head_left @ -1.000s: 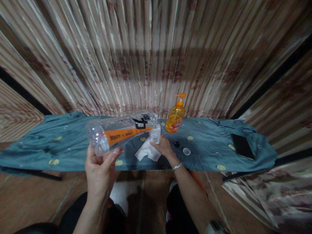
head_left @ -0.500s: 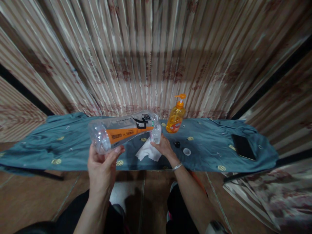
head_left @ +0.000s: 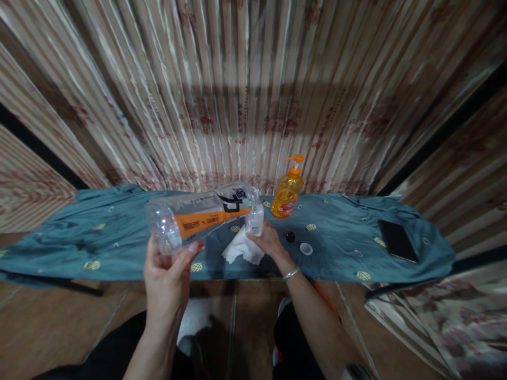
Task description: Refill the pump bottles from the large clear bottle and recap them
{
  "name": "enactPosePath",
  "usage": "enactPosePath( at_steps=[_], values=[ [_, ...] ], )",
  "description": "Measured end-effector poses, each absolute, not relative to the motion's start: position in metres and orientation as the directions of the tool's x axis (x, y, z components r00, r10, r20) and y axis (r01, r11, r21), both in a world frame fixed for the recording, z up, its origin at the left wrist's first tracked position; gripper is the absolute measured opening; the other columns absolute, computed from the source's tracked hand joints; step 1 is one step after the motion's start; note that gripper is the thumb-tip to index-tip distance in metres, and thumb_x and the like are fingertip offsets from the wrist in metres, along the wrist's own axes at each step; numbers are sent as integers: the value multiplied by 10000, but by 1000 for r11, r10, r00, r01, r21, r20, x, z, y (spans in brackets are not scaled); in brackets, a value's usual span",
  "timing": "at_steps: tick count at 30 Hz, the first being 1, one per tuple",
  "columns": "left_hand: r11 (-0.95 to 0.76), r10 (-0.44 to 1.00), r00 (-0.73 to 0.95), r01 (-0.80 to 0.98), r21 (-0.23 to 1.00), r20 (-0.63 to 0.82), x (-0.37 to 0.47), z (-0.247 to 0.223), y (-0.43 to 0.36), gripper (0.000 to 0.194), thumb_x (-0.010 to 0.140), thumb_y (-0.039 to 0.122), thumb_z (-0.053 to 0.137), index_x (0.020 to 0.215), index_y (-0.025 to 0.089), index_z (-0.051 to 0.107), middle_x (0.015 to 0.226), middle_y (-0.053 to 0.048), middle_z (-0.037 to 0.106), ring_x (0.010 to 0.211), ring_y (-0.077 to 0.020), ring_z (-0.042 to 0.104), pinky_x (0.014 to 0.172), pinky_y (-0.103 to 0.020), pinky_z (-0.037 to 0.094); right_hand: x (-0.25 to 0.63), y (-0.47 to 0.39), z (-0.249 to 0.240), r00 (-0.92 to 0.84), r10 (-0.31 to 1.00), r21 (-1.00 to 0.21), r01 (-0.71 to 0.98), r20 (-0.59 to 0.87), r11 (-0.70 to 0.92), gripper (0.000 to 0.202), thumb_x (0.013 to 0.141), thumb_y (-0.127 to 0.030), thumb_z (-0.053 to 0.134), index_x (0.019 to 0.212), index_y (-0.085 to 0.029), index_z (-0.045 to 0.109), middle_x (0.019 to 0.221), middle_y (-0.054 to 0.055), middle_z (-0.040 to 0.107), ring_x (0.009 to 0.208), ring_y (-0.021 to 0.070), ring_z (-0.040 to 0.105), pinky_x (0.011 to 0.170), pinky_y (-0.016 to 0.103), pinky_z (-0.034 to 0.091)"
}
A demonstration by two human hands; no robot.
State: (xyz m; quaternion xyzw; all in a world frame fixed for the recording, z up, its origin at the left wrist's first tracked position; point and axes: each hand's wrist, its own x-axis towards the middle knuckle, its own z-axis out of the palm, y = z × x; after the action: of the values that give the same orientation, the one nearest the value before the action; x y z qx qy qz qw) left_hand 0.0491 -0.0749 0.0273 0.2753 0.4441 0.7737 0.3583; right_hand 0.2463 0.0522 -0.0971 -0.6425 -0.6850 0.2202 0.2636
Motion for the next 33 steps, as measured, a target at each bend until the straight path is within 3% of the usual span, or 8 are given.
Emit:
enactPosePath(
  at_steps=[11, 19, 33],
  values=[
    [-331, 793, -607, -375, 866, 40, 53, 33, -76, 686, 383, 164, 1050, 971, 200, 699, 791, 34, 824, 603, -143, 769, 620, -213, 659, 248, 51, -94, -35, 997, -648, 758, 74, 75, 476, 918, -323, 849, 1325, -162, 664, 1320, 163, 812, 1244, 307, 786, 1006, 325, 580],
    [-327, 790, -612, -361, 874, 43, 53, 29, -75, 628, 395, 186, 1044, 943, 206, 737, 808, 28, 810, 643, -144, 756, 622, -235, 652, 248, 52, -94, -33, 997, -657, 751, 66, 68, 472, 918, -305, 850, 1327, -171, 656, 1336, 163, 806, 1269, 313, 776, 1043, 345, 573],
    [-302, 802, -596, -348, 887, 40, 54, 24, -81, 669, 421, 183, 1035, 1018, 211, 735, 952, -11, 826, 715, -150, 746, 679, -268, 649, 247, 52, -97, -32, 996, -633, 771, 79, 75, 475, 928, -318, 835, 1338, -164, 652, 1347, 175, 796, 1275, 319, 767, 1038, 351, 575]
  ],
)
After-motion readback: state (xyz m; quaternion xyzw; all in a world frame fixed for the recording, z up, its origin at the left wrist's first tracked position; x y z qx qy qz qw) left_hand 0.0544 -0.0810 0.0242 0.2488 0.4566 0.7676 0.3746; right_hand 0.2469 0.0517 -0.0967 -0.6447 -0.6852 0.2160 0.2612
